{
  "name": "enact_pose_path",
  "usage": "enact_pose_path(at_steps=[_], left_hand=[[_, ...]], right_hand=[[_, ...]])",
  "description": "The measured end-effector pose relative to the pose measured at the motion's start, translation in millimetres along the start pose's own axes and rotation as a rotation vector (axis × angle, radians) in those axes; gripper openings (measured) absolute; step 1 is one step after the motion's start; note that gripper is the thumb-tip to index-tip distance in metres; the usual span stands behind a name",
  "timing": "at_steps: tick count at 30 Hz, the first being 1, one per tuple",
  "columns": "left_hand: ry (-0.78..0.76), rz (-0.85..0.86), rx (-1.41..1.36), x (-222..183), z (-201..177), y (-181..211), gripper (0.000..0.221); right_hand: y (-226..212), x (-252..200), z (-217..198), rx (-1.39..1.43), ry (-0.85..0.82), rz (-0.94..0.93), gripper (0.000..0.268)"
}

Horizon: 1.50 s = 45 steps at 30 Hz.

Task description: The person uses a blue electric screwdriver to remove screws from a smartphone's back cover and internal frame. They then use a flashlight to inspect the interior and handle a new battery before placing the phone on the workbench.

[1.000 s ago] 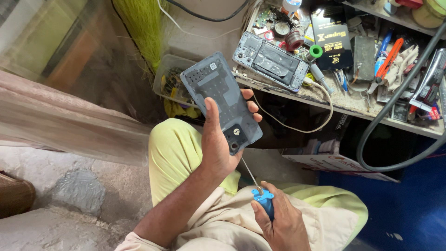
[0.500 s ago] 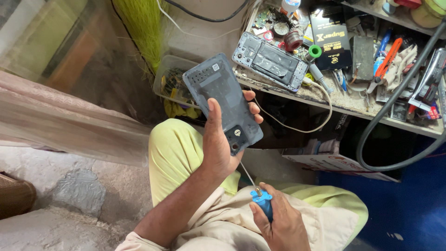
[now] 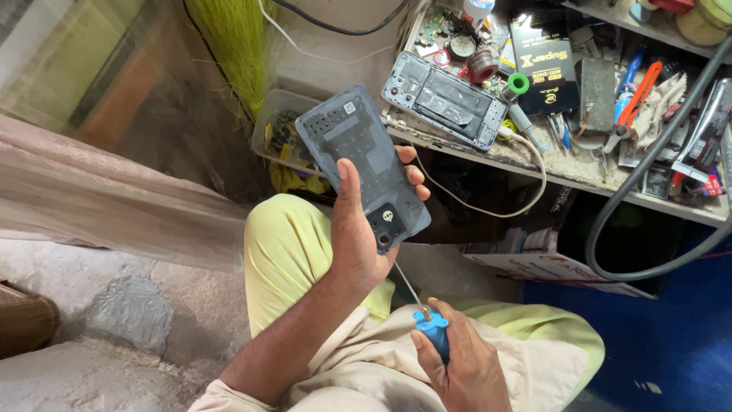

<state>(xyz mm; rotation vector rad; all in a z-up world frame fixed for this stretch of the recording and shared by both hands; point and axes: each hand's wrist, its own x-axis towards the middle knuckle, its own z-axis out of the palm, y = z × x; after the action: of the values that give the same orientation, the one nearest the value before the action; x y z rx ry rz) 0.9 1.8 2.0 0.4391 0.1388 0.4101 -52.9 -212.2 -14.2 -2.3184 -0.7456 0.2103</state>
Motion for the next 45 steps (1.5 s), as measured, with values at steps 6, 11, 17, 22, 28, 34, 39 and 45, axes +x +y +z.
enact_pose_path(at_steps=[6,11,17,22,28,34,39,45], left_hand=[[0.0,0.011,-0.01,0.0,-0.3,-1.1,0.069],[-0.001,0.009,-0.028,-0.5,-0.1,-4.6,0.069],[-0.024,-0.004,-0.016,-1.0,-1.2,-4.2,0.072],[-0.001,-0.007,-0.021,-0.8,-0.9,-2.5,0.071],[-0.006,-0.016,-0.008,-1.7,0.4,-1.2,0.072],[-0.002,0.009,-0.007,-2.1,-0.2,-3.1,0.07],[-0.03,0.003,0.006,-2.4,-0.6,-5.1,0.072],[-0.008,-0.031,-0.034,-1.8,-2.5,-0.8,0.073]], right_hand=[[-0.3,-0.7,0.6,0.032,-0.011,0.011,0.05],[-2.1,-0.9,1.3,0.024,-0.02,0.01,0.049],[-1.0,-0.5,-0.5,0.007,0.002,-0.008,0.049],[1.8,-0.9,-2.6,-0.013,-0.005,0.005,0.049],[-0.6,-1.6,-0.8,0.009,-0.014,0.025,0.049],[-1.9,-0.9,-1.6,0.022,-0.004,0.007,0.049],[-2.8,-0.7,-0.5,0.013,-0.007,-0.005,0.048],[1.8,-2.2,-4.4,0.011,-0.002,0.079,0.05]])
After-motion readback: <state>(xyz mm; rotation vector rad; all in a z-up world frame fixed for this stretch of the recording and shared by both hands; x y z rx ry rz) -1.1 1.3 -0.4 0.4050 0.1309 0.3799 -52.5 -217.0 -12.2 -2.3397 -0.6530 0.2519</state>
